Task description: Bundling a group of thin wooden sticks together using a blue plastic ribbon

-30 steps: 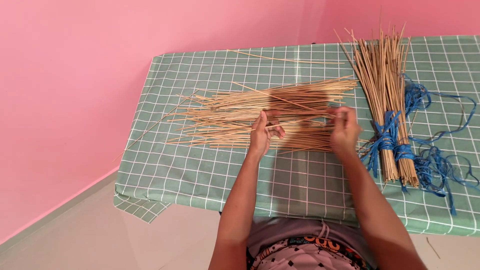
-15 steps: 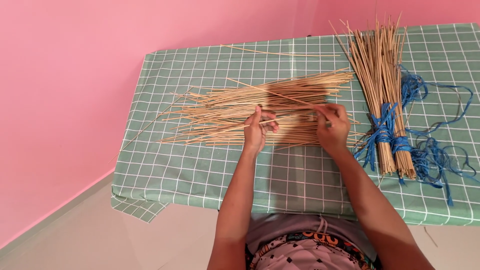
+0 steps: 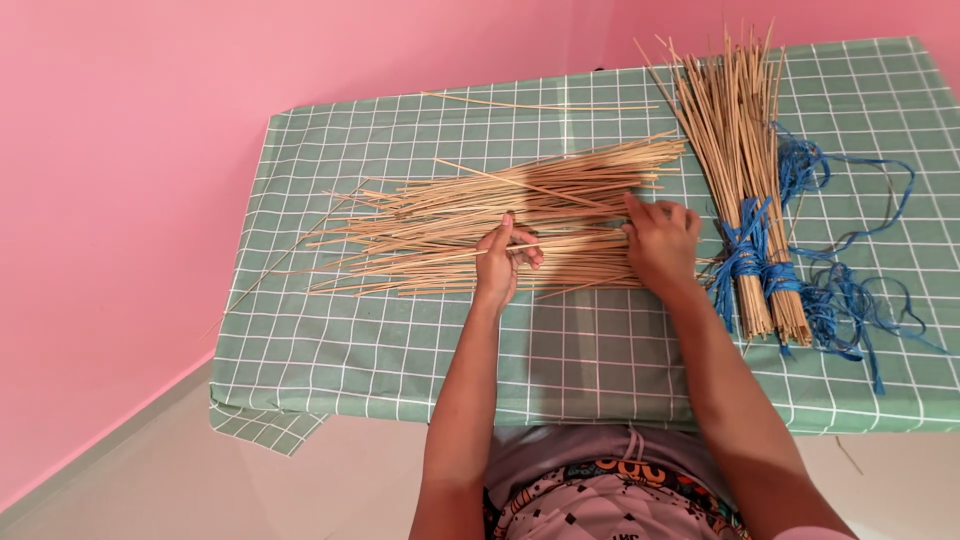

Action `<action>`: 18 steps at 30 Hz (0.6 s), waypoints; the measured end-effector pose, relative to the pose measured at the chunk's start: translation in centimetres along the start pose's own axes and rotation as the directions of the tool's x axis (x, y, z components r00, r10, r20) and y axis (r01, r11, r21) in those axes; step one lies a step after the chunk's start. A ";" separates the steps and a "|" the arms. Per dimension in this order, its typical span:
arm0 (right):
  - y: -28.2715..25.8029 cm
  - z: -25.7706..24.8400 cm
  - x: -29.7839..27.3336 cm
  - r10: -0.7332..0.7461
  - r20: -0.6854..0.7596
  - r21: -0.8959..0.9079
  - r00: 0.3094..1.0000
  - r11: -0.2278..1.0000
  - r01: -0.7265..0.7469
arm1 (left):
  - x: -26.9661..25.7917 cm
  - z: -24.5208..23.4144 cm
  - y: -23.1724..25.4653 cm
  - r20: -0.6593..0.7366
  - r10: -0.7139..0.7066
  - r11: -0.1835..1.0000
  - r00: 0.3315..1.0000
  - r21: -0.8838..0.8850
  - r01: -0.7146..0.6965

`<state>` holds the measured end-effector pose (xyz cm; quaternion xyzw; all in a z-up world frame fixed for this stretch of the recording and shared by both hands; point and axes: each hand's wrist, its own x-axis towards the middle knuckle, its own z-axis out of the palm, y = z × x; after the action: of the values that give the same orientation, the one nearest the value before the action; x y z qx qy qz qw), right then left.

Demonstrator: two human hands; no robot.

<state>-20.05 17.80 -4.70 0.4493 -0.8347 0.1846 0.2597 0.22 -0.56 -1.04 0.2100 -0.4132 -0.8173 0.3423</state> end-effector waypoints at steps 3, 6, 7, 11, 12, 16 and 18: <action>-0.5 -1.1 0.2 -0.009 0.009 -0.006 1.000 1.000 0.009 | 0.1 0.0 -0.2 0.006 0.002 1.000 1.000 0.009 -0.002; 0.3 0.7 -0.2 -0.021 -0.074 0.045 0.997 0.999 0.025 | 0.4 -0.4 -0.8 0.001 0.004 1.000 1.000 0.016 -0.004; 0.7 1.0 -0.2 -0.021 -0.074 0.045 0.997 0.999 0.024 | 0.4 -0.4 -0.8 0.001 0.004 1.000 1.000 0.017 -0.004; 1.3 0.3 0.5 0.066 -0.089 0.321 0.994 0.946 -0.034 | 0.1 -0.2 -0.4 0.007 -0.007 1.000 1.000 0.007 0.007; 1.3 -0.4 0.8 0.095 -0.097 0.455 0.991 0.890 -0.041 | -0.1 -0.1 -0.2 0.013 -0.009 1.000 1.000 0.001 0.009; 3.3 -0.3 1.0 0.118 -0.108 0.544 0.987 0.838 -0.041 | -0.2 0.0 0.0 0.012 0.001 1.000 1.000 -0.006 -0.001; 3.9 -0.8 1.1 0.163 -0.080 0.642 0.983 0.763 -0.074 | -0.2 0.0 -0.1 0.021 0.000 1.000 1.000 -0.022 0.000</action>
<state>-23.61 19.63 -3.70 0.4435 -0.7308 0.5011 0.1345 0.32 -0.34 -1.07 0.1977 -0.4078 -0.8239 0.3404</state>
